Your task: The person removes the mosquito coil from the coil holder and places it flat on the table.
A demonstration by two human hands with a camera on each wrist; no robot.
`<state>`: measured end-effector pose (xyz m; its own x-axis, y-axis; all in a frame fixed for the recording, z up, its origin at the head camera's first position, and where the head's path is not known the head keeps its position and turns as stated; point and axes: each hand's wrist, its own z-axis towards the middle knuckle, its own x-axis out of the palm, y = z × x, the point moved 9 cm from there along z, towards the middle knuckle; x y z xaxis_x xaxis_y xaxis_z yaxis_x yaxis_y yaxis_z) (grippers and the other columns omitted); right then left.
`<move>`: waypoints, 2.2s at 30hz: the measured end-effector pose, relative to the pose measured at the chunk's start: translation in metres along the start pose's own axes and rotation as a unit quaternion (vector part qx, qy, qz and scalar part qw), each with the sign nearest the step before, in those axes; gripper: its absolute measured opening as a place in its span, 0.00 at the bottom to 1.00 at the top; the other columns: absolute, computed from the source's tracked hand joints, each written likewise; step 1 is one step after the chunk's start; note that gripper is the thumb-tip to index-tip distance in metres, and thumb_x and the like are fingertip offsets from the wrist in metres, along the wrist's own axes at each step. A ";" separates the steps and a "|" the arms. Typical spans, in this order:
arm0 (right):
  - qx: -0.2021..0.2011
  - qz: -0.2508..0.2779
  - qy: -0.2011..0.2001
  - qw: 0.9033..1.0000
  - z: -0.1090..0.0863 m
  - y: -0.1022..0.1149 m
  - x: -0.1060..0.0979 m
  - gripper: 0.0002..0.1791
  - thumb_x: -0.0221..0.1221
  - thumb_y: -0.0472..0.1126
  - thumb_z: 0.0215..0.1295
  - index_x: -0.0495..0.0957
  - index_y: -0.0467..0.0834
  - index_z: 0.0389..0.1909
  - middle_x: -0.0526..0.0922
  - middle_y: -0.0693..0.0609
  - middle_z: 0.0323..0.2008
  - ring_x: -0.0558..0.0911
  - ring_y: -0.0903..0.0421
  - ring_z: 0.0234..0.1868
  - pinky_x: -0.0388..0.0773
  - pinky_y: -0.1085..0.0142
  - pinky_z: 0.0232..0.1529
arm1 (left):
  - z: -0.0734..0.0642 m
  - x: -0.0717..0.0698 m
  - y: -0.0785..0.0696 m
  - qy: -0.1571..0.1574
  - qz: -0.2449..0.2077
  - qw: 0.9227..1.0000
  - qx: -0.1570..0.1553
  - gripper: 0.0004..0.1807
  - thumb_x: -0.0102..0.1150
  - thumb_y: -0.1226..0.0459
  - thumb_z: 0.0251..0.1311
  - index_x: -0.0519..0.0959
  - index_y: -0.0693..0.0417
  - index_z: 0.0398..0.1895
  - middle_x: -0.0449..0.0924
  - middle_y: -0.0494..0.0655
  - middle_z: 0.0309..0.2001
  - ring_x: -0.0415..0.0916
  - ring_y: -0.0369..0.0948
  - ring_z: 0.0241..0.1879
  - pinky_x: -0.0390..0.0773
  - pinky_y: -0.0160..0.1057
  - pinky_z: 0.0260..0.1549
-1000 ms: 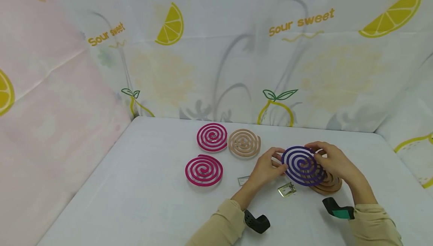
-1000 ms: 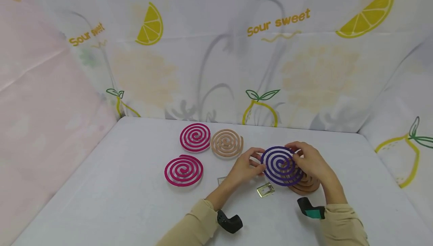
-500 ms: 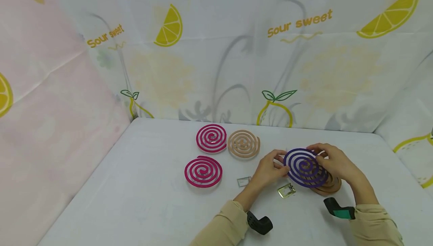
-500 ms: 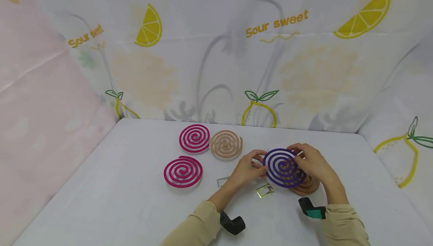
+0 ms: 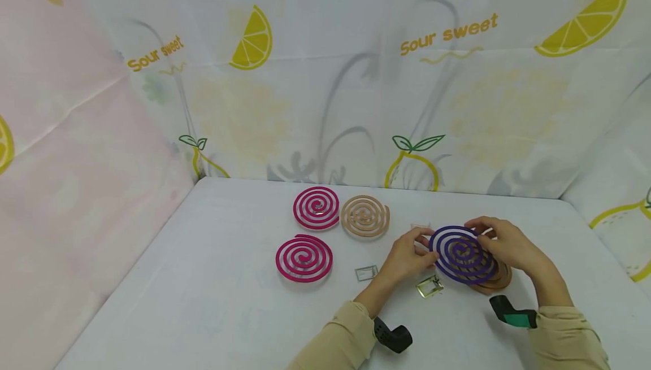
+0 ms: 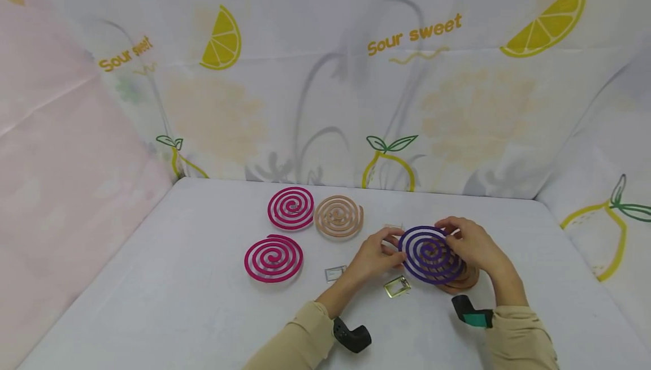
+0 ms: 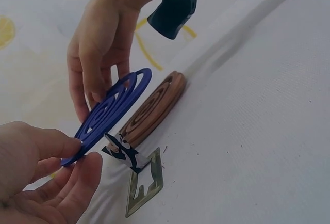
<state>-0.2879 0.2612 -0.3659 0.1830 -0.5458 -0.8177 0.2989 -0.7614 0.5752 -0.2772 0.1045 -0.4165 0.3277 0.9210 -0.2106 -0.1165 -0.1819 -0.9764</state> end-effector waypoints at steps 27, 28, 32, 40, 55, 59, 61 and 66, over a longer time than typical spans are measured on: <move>0.021 -0.017 0.008 1.000 -0.002 -0.020 -0.002 0.14 0.51 0.27 0.59 0.75 0.32 0.46 0.79 0.37 0.37 0.81 0.43 0.38 0.77 0.57 0.34 | 0.003 0.014 0.002 0.027 0.083 0.996 -0.005 0.25 0.65 0.66 0.52 0.75 0.51 0.56 0.79 0.43 0.41 0.76 0.25 0.31 0.73 0.22 0.28; 0.022 -0.019 0.007 1.000 -0.003 -0.021 -0.002 0.14 0.51 0.27 0.59 0.75 0.32 0.46 0.79 0.37 0.37 0.81 0.42 0.38 0.77 0.56 0.34 | 0.003 0.015 0.002 0.028 0.086 0.996 -0.004 0.25 0.65 0.65 0.52 0.75 0.52 0.56 0.79 0.43 0.41 0.76 0.25 0.31 0.73 0.22 0.29; 0.023 -0.023 0.009 0.999 -0.005 -0.023 -0.003 0.14 0.51 0.28 0.59 0.75 0.33 0.46 0.80 0.36 0.37 0.81 0.40 0.38 0.78 0.53 0.35 | 0.004 0.019 0.002 0.035 0.102 0.994 -0.003 0.25 0.65 0.64 0.53 0.74 0.51 0.57 0.79 0.42 0.41 0.76 0.25 0.31 0.73 0.22 0.29; 0.026 -0.030 0.011 0.999 -0.008 -0.026 -0.009 0.12 0.51 0.28 0.61 0.75 0.33 0.45 0.79 0.36 0.36 0.82 0.38 0.38 0.77 0.57 0.32 | 0.008 0.028 -0.003 0.057 0.148 0.987 0.010 0.27 0.66 0.62 0.53 0.74 0.50 0.59 0.77 0.40 0.43 0.75 0.22 0.29 0.71 0.20 0.29; 0.038 -0.040 0.017 0.998 -0.010 -0.033 -0.010 0.10 0.51 0.31 0.63 0.76 0.35 0.43 0.81 0.38 0.35 0.82 0.42 0.37 0.74 0.61 0.31 | 0.009 0.036 -0.006 0.085 0.234 0.968 0.041 0.34 0.67 0.55 0.53 0.70 0.50 0.64 0.73 0.40 0.44 0.71 0.23 0.30 0.68 0.19 0.32; 0.042 -0.038 0.019 0.998 -0.011 -0.033 -0.009 0.10 0.51 0.31 0.63 0.76 0.35 0.43 0.81 0.37 0.35 0.82 0.40 0.39 0.76 0.58 0.33 | 0.009 0.038 -0.006 0.092 0.249 0.963 0.040 0.36 0.68 0.53 0.52 0.69 0.48 0.65 0.72 0.38 0.43 0.68 0.23 0.30 0.67 0.20 0.31; 0.044 -0.036 0.021 0.998 -0.011 -0.033 -0.008 0.10 0.51 0.31 0.63 0.76 0.35 0.43 0.81 0.36 0.36 0.81 0.40 0.40 0.76 0.57 0.33 | 0.009 0.038 -0.006 0.094 0.262 0.960 0.042 0.36 0.68 0.52 0.51 0.68 0.47 0.65 0.71 0.37 0.42 0.66 0.24 0.30 0.67 0.20 0.31; 0.053 -0.037 0.028 0.998 -0.012 -0.038 -0.005 0.10 0.51 0.32 0.62 0.75 0.36 0.43 0.81 0.37 0.35 0.81 0.43 0.39 0.75 0.59 0.32 | 0.009 0.040 -0.007 0.093 0.285 0.953 0.048 0.37 0.67 0.51 0.52 0.67 0.47 0.66 0.70 0.37 0.41 0.64 0.25 0.29 0.65 0.21 0.31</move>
<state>-0.2892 0.2974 -0.3837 0.2168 -0.4689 -0.8562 0.2133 -0.8331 0.5103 -0.2714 0.1460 -0.4183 0.3444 0.6032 -0.7194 -0.4078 -0.5941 -0.6933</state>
